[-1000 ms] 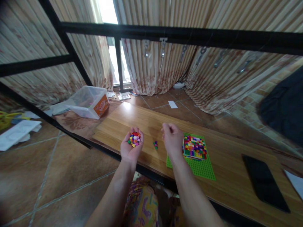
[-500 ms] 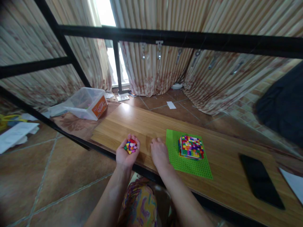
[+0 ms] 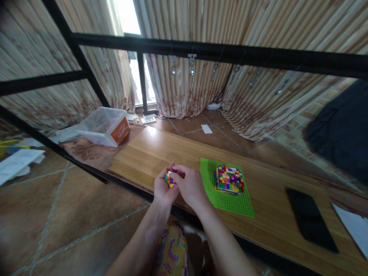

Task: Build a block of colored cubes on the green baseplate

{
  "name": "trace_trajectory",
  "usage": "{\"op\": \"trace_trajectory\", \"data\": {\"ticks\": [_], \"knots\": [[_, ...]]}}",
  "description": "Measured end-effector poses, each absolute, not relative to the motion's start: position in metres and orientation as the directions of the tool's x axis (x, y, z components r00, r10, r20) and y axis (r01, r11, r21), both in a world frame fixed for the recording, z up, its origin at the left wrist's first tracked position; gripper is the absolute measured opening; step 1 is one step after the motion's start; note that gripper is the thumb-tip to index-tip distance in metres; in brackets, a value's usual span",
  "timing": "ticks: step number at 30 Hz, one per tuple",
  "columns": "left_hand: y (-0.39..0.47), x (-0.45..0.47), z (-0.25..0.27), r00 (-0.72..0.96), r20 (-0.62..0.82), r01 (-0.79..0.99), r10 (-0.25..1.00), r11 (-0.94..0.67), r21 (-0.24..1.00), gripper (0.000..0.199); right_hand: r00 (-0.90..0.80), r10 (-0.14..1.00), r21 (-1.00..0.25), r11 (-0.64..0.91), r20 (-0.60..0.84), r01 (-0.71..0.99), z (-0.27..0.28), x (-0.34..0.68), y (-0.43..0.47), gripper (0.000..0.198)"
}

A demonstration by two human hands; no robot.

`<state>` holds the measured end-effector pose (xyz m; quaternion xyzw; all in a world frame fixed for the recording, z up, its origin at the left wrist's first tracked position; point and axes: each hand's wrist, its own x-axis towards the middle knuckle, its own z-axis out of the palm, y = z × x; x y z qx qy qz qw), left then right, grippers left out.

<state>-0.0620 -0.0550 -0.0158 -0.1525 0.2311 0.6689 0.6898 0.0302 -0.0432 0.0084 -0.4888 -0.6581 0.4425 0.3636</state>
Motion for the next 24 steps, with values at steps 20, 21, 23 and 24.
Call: {"op": "trace_trajectory", "data": {"ticks": [20, 21, 23, 24], "knots": [[-0.004, -0.002, 0.016, 0.075, -0.451, -0.99, 0.889, 0.122, 0.077, 0.025, 0.127, 0.921, -0.709, -0.191, -0.369, -0.679, 0.014, 0.163, -0.072, 0.01], [-0.002, 0.001, 0.016, 0.076, -0.453, -0.988, 0.888, 0.129, 0.086, 0.026, 0.133, 0.921, -0.705, -0.18, -0.365, -0.686, 0.012, 0.171, -0.073, 0.012], [0.001, 0.007, 0.015, 0.075, -0.464, -0.986, 0.883, 0.136, 0.101, 0.026, 0.15, 0.924, -0.693, -0.15, -0.352, -0.705, 0.007, 0.186, -0.072, 0.015], [0.002, 0.009, 0.015, 0.073, -0.468, -0.984, 0.881, 0.139, 0.108, 0.026, 0.162, 0.922, -0.682, -0.132, -0.35, -0.72, 0.005, 0.192, -0.071, 0.016]]}}
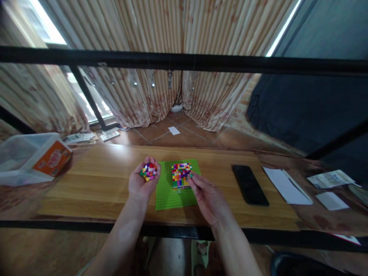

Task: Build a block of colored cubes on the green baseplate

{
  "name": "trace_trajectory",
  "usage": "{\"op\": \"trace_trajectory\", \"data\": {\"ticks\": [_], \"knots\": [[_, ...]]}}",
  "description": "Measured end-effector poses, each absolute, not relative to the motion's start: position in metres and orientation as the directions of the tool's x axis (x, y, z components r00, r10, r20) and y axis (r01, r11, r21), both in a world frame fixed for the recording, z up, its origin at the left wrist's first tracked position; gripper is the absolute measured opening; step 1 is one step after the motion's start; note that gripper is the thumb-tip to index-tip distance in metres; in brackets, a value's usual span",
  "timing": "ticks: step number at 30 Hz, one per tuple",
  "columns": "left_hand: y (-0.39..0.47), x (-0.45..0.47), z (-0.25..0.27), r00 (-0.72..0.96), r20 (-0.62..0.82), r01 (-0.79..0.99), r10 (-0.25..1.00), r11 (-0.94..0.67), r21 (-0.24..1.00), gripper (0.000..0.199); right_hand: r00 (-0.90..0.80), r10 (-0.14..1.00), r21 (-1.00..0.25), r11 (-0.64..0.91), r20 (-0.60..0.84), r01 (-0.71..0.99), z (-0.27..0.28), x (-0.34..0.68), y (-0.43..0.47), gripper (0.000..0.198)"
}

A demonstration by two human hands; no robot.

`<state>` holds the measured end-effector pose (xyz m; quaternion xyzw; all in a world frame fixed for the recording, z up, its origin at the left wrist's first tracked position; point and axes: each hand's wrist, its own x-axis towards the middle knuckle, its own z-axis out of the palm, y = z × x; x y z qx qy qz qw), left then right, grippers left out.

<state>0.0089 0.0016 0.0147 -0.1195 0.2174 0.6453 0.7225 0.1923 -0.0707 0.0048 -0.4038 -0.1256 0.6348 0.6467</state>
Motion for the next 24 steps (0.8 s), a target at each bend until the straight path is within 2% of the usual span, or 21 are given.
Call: {"op": "trace_trajectory", "data": {"ticks": [6, 8, 11, 15, 18, 21, 24], "knots": [[0.0, 0.012, 0.018, 0.084, -0.451, -0.977, 0.889, 0.164, 0.139, 0.025, 0.167, 0.898, -0.598, -0.125, -0.408, -0.791, -0.01, 0.214, -0.06, 0.015], [0.0, 0.012, 0.02, 0.089, -0.449, -0.972, 0.889, 0.176, 0.154, 0.024, 0.171, 0.904, -0.628, -0.126, -0.391, -0.768, -0.015, 0.217, -0.058, 0.015], [-0.001, 0.012, 0.022, 0.091, -0.455, -0.967, 0.886, 0.187, 0.171, 0.024, 0.294, 0.895, -0.732, -0.051, -0.335, -0.679, -0.017, 0.221, -0.056, 0.017], [-0.002, 0.01, 0.022, 0.093, -0.443, -0.966, 0.891, 0.189, 0.176, 0.026, 0.472, 0.854, -0.908, -0.001, -0.218, -0.418, -0.012, 0.22, -0.058, 0.025], [-0.003, 0.009, 0.021, 0.094, -0.422, -0.966, 0.902, 0.185, 0.18, 0.027, 0.488, 0.871, -0.99, 0.019, -0.052, -0.14, -0.01, 0.212, -0.064, 0.034], [-0.004, 0.008, 0.02, 0.103, -0.416, -0.964, 0.903, 0.194, 0.184, 0.028, 0.42, 0.901, -0.989, 0.047, 0.103, 0.141, -0.011, 0.202, -0.068, 0.034], [-0.005, 0.008, 0.019, 0.111, -0.424, -0.962, 0.899, 0.204, 0.18, 0.027, 0.277, 0.943, -0.913, 0.061, 0.186, 0.403, -0.012, 0.194, -0.07, 0.023]]}}
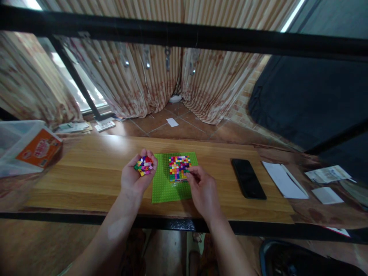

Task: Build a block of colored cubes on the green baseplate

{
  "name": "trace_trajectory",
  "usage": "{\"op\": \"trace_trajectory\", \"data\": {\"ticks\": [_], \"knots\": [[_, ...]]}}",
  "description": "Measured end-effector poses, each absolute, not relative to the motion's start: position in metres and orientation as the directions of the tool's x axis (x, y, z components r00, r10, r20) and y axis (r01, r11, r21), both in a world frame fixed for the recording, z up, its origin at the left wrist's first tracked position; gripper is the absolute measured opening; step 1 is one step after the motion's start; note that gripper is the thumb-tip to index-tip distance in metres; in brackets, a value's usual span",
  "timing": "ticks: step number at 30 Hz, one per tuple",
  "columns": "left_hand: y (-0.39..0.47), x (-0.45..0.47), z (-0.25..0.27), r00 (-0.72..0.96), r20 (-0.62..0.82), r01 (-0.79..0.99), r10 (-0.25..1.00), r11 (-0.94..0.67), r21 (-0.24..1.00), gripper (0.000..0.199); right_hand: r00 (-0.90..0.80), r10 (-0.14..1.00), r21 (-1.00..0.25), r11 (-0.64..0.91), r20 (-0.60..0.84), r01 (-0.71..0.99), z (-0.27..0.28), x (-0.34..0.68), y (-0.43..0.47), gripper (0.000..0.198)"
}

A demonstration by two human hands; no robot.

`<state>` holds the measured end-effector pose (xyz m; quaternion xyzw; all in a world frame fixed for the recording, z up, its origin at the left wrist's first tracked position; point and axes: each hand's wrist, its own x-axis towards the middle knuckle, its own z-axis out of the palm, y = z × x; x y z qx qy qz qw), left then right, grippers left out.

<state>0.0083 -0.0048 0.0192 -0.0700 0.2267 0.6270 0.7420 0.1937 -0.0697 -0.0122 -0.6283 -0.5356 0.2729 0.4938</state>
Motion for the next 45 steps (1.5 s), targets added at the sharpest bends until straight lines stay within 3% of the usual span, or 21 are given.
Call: {"op": "trace_trajectory", "data": {"ticks": [4, 11, 21, 32, 40, 45], "knots": [[-0.004, 0.008, 0.018, 0.117, -0.429, -0.965, 0.896, 0.204, 0.163, 0.026, 0.153, 0.94, -0.757, 0.143, 0.306, 0.637, -0.01, 0.186, -0.066, 0.022], [-0.003, 0.005, 0.014, 0.131, -0.422, -0.971, 0.897, 0.201, 0.128, 0.023, 0.063, 0.918, -0.591, 0.198, 0.39, 0.782, -0.015, 0.179, -0.058, 0.024], [-0.004, 0.005, 0.011, 0.146, -0.43, -0.964, 0.891, 0.226, 0.138, 0.025, 0.245, 0.904, -0.746, 0.112, 0.351, 0.656, -0.02, 0.179, -0.048, 0.016], [-0.007, 0.01, 0.013, 0.168, -0.441, -0.966, 0.882, 0.237, 0.105, 0.025, 0.086, 0.857, -0.55, 0.246, 0.508, 0.798, -0.027, 0.177, -0.057, 0.025], [-0.012, 0.016, 0.013, 0.194, -0.45, -0.958, 0.871, 0.268, 0.104, 0.022, 0.047, 0.868, -0.501, 0.24, 0.494, 0.831, -0.025, 0.179, -0.063, 0.028], [-0.016, 0.026, 0.011, 0.226, -0.441, -0.945, 0.869, 0.305, 0.118, 0.022, 0.068, 0.791, -0.498, 0.313, 0.608, 0.809, -0.003, 0.159, -0.071, 0.023]]}}
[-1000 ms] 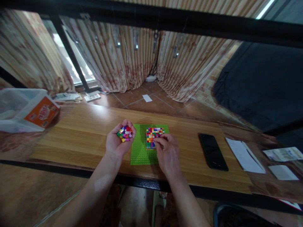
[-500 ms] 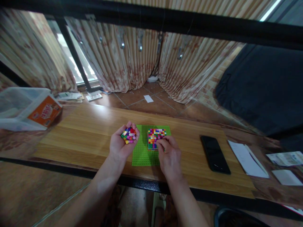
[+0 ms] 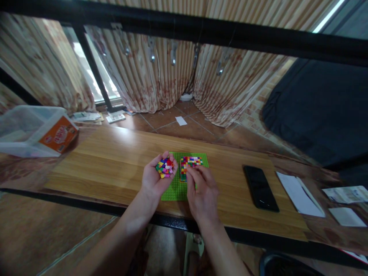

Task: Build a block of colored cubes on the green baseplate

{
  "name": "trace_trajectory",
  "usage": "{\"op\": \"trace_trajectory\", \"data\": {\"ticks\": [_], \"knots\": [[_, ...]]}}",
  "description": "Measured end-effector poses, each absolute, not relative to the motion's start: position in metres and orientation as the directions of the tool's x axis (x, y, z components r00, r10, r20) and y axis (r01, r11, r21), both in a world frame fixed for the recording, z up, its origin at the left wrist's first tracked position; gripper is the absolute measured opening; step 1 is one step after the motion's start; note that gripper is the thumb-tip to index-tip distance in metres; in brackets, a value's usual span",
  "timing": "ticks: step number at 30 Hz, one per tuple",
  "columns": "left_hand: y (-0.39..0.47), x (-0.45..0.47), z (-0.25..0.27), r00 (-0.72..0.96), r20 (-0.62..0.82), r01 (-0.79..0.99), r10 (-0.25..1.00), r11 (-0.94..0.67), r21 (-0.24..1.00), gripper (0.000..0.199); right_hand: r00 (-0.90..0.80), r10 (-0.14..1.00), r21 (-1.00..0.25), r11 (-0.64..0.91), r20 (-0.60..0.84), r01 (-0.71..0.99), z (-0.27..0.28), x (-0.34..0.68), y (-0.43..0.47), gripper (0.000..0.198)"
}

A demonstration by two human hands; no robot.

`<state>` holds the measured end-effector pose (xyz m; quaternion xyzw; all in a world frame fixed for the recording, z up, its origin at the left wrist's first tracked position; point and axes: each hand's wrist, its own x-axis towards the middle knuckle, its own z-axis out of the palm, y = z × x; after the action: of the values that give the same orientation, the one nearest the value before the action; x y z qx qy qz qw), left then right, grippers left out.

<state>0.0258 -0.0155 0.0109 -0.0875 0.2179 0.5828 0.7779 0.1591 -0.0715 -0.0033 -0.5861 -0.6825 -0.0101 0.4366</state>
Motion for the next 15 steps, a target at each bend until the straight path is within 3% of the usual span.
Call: {"op": "trace_trajectory", "data": {"ticks": [4, 15], "knots": [[-0.018, 0.032, 0.01, 0.269, -0.445, -0.927, 0.854, 0.355, 0.121, 0.024, -0.031, 0.811, -0.542, 0.418, 0.584, 0.729, 0.011, 0.137, -0.072, 0.022], [-0.019, 0.037, 0.002, 0.315, -0.421, -0.92, 0.85, 0.383, 0.086, 0.025, -0.121, 0.839, -0.514, 0.432, 0.53, 0.741, 0.009, 0.117, -0.061, 0.018]]}}
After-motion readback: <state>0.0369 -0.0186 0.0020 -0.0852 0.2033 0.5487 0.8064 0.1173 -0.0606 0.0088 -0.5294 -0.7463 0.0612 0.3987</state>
